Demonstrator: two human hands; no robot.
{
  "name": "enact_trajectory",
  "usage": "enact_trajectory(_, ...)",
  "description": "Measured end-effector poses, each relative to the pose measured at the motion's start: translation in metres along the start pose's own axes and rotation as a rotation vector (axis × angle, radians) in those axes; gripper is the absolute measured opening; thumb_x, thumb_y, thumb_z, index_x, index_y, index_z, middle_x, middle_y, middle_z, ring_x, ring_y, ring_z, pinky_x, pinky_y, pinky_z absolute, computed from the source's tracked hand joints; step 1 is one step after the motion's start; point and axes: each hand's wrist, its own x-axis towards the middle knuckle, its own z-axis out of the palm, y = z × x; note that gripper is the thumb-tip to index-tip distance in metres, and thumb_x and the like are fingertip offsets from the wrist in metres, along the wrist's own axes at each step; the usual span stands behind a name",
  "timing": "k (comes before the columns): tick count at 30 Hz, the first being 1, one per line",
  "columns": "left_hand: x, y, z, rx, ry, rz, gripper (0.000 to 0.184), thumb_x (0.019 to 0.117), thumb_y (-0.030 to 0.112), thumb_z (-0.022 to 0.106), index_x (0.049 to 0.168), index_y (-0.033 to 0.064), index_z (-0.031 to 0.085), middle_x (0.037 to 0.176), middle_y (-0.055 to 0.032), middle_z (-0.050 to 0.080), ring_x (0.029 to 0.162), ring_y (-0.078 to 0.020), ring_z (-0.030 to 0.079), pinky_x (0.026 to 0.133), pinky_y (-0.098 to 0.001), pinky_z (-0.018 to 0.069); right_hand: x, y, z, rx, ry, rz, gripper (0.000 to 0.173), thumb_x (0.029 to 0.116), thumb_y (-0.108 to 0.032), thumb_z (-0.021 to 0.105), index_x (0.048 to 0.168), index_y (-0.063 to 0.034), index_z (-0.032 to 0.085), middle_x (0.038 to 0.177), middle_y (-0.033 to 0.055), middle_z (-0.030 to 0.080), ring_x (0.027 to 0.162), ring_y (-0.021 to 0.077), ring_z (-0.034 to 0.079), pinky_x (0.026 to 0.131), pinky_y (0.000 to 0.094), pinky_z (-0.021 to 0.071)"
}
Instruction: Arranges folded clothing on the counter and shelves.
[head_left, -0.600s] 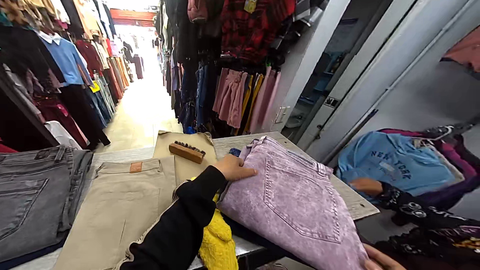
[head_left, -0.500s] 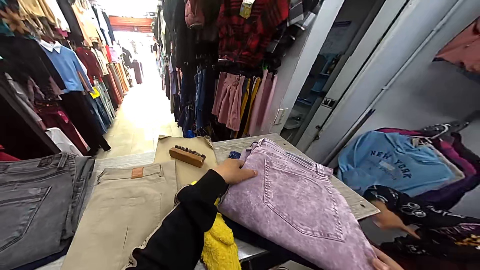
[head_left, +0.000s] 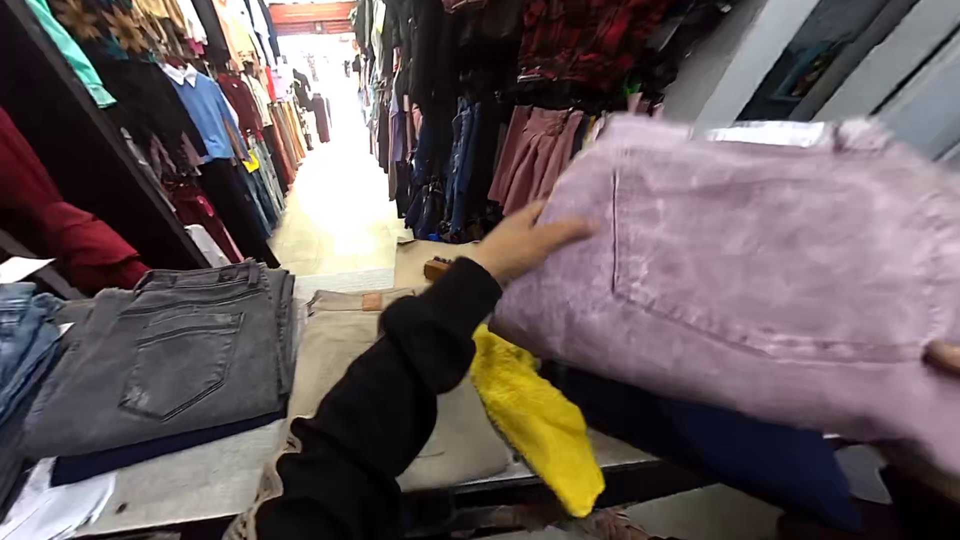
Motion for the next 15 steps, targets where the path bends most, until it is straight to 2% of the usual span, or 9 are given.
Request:
enact_trajectory(1, -0.015, 0.016, -0.014, -0.022, 0.011, 0.058, 0.035, 0.1038, 0.014, 0.057, 0.136, 0.0005, 0.049, 0.099, -0.0086, 0.069, 0.083, -0.0112, 0.069, 0.077, -0.0304, 0.0604, 0.004, 0.002, 0.02, -0.036, 0.023, -0.098, 0.029, 0.1045, -0.001, 0.032, 0.103, 0.0011, 0.06, 0.091, 0.006, 0.068, 0.081, 0.0059, 0.065, 0.079, 0.0224, 0.0558)
enact_trajectory(2, -0.032, 0.03, -0.029, -0.026, 0.032, 0.099, 0.035, 0.1041, 0.013, 0.056, 0.136, 0.0011, 0.049, 0.098, -0.0069, 0.07, 0.083, -0.01, 0.069, 0.076, -0.0289, 0.0608, 0.011, 0.006, 0.035, -0.055, -0.003, -0.223, 0.024, 0.1035, -0.002, 0.038, 0.102, -0.0006, 0.062, 0.09, 0.0045, 0.069, 0.081, 0.0051, 0.066, 0.08, 0.0217, 0.0562)
enact_trajectory(3, -0.05, 0.043, -0.046, 0.0, 0.071, 0.125, 0.036, 0.1042, 0.015, 0.056, 0.137, 0.0021, 0.049, 0.1, -0.0058, 0.07, 0.085, -0.0092, 0.07, 0.077, -0.028, 0.0608, 0.021, 0.007, 0.047, 0.012, -0.087, -0.279, 0.023, 0.1043, -0.006, 0.043, 0.102, -0.0086, 0.066, 0.092, -0.0013, 0.071, 0.082, 0.0025, 0.068, 0.078, 0.0204, 0.057)
enact_trajectory(4, -0.07, 0.055, -0.062, 0.041, 0.127, 0.142, 0.037, 0.1042, 0.016, 0.056, 0.139, 0.0032, 0.049, 0.102, -0.0048, 0.07, 0.087, -0.0086, 0.07, 0.078, -0.0276, 0.0609, 0.027, 0.0, 0.071, 0.113, -0.197, -0.263, 0.024, 0.1037, -0.011, 0.045, 0.101, -0.017, 0.068, 0.092, -0.0064, 0.073, 0.083, 0.0, 0.069, 0.077, 0.0189, 0.058)
enact_trajectory(6, -0.114, 0.074, -0.09, 0.101, 0.238, 0.17, 0.039, 0.1049, 0.016, 0.053, 0.142, 0.0067, 0.045, 0.104, -0.0012, 0.07, 0.09, -0.0068, 0.07, 0.08, -0.0259, 0.0614, 0.021, -0.022, 0.157, 0.324, -0.206, -0.173, 0.03, 0.0978, -0.012, 0.046, 0.093, -0.0245, 0.073, 0.083, -0.0108, 0.074, 0.074, -0.0026, 0.069, 0.068, 0.0169, 0.0581)
enact_trajectory(9, -0.182, 0.08, -0.123, 0.251, 0.431, 0.114, 0.041, 0.103, 0.02, 0.055, 0.142, 0.0145, 0.046, 0.105, 0.0017, 0.072, 0.089, -0.0075, 0.072, 0.077, -0.0273, 0.0638, 0.007, -0.016, 0.228, 0.489, -0.345, 0.028, 0.027, 0.0934, -0.009, 0.048, 0.099, -0.0224, 0.071, 0.085, -0.0073, 0.075, 0.074, -0.0009, 0.071, 0.065, 0.019, 0.0605)
enact_trajectory(11, -0.223, 0.054, -0.137, 0.392, 0.532, -0.014, 0.045, 0.1001, 0.024, 0.059, 0.143, 0.0164, 0.048, 0.105, 0.0008, 0.073, 0.086, -0.0099, 0.074, 0.073, -0.0315, 0.0653, -0.009, 0.016, 0.24, 0.446, -0.372, 0.255, 0.028, 0.0889, -0.01, 0.057, 0.11, -0.0229, 0.068, 0.087, -0.004, 0.075, 0.072, 0.0022, 0.071, 0.062, 0.0228, 0.0613)
enact_trajectory(13, -0.255, -0.002, -0.151, 0.48, 0.565, -0.214, 0.047, 0.0984, 0.026, 0.066, 0.141, 0.0129, 0.05, 0.104, -0.0066, 0.074, 0.085, -0.0177, 0.075, 0.075, -0.0411, 0.065, -0.026, 0.062, 0.238, 0.087, -0.355, 0.458, 0.046, 0.0839, -0.006, 0.06, 0.127, -0.021, 0.058, 0.086, 0.0023, 0.073, 0.067, 0.0092, 0.069, 0.056, 0.0286, 0.0596)
enact_trajectory(15, -0.268, -0.055, -0.16, 0.488, 0.552, -0.396, 0.048, 0.097, 0.024, 0.068, 0.137, 0.0039, 0.053, 0.103, -0.0135, 0.072, 0.088, -0.0224, 0.073, 0.082, -0.0461, 0.0611, -0.036, 0.1, 0.231, -0.31, -0.411, 0.527, 0.061, 0.0913, -0.008, 0.068, 0.147, -0.0165, 0.045, 0.104, 0.0111, 0.071, 0.082, 0.0208, 0.071, 0.072, 0.0422, 0.0603)
